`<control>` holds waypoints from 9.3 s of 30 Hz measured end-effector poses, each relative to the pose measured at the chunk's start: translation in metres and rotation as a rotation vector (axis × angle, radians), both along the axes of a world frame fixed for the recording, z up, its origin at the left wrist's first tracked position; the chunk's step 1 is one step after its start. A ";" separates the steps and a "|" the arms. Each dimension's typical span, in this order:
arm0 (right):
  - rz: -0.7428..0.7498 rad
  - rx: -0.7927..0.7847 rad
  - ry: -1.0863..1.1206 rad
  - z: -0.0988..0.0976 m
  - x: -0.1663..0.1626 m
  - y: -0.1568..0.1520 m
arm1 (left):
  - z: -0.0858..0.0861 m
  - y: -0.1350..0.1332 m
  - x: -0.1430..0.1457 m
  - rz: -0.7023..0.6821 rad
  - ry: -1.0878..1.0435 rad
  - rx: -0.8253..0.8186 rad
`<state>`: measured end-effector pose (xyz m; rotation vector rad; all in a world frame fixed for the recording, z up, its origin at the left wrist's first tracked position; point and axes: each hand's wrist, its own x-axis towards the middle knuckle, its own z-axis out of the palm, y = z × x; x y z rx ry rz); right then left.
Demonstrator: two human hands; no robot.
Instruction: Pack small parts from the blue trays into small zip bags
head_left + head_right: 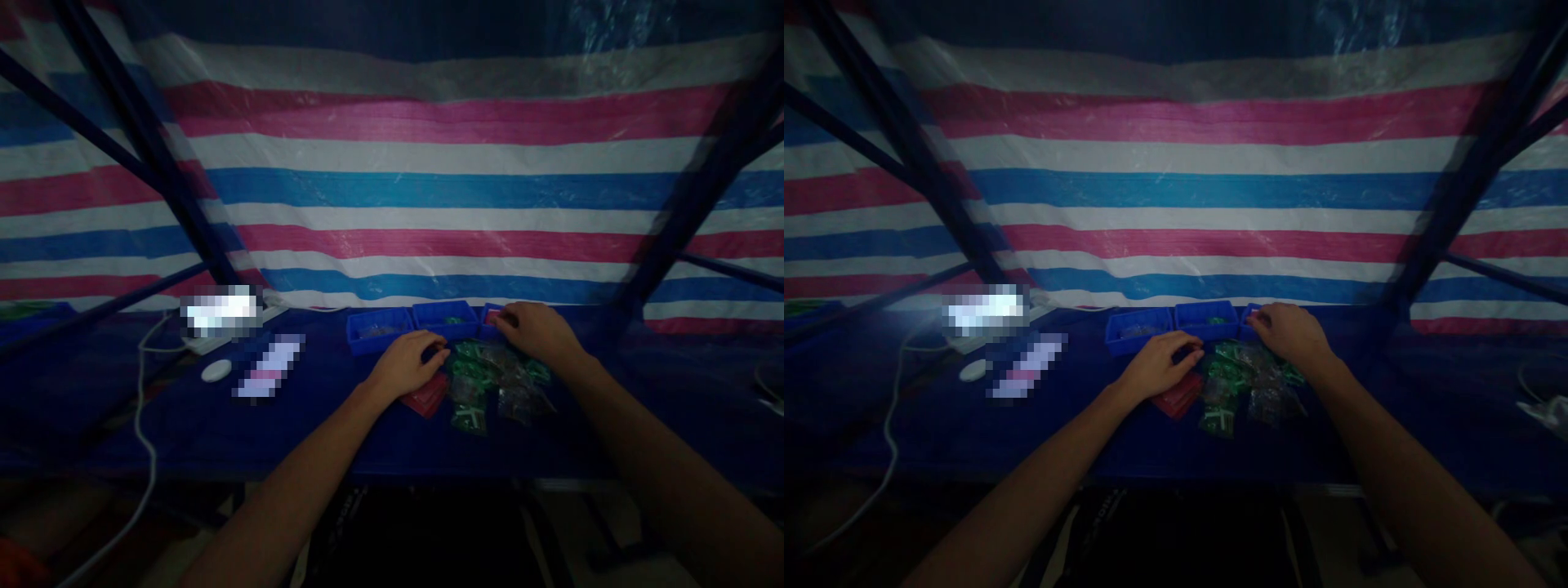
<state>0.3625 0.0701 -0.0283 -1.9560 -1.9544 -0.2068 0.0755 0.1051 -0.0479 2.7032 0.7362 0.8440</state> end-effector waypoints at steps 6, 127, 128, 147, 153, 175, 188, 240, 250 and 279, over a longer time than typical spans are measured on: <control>0.604 -0.031 0.122 -0.004 -0.023 -0.008 | 0.000 0.000 0.001 -0.015 0.036 0.020; 0.564 -0.021 1.265 -0.040 -0.075 0.009 | 0.006 0.003 0.000 0.083 -0.209 -0.236; 0.569 -0.017 1.269 -0.040 -0.076 0.009 | 0.006 0.002 0.000 0.091 -0.210 -0.226; 0.590 0.031 1.233 -0.042 -0.078 0.012 | 0.008 0.003 -0.002 0.108 -0.173 -0.196; 0.577 0.039 1.199 -0.043 -0.076 0.013 | 0.005 0.006 -0.003 0.097 -0.216 -0.206; 0.611 0.005 1.177 -0.041 -0.078 0.008 | 0.006 0.002 0.001 0.062 -0.205 -0.167; 0.440 0.207 1.196 -0.039 -0.075 0.013 | 0.006 0.004 0.001 0.140 -0.371 0.039; 0.525 0.073 1.227 -0.039 -0.075 0.013 | 0.000 0.008 0.000 0.053 -0.283 -0.218; 0.475 0.135 1.012 -0.032 -0.071 0.003 | 0.005 0.021 -0.015 0.121 -0.282 -0.049; 0.702 0.034 0.121 -0.050 -0.080 0.009 | 0.003 0.009 -0.009 -0.017 -0.039 0.139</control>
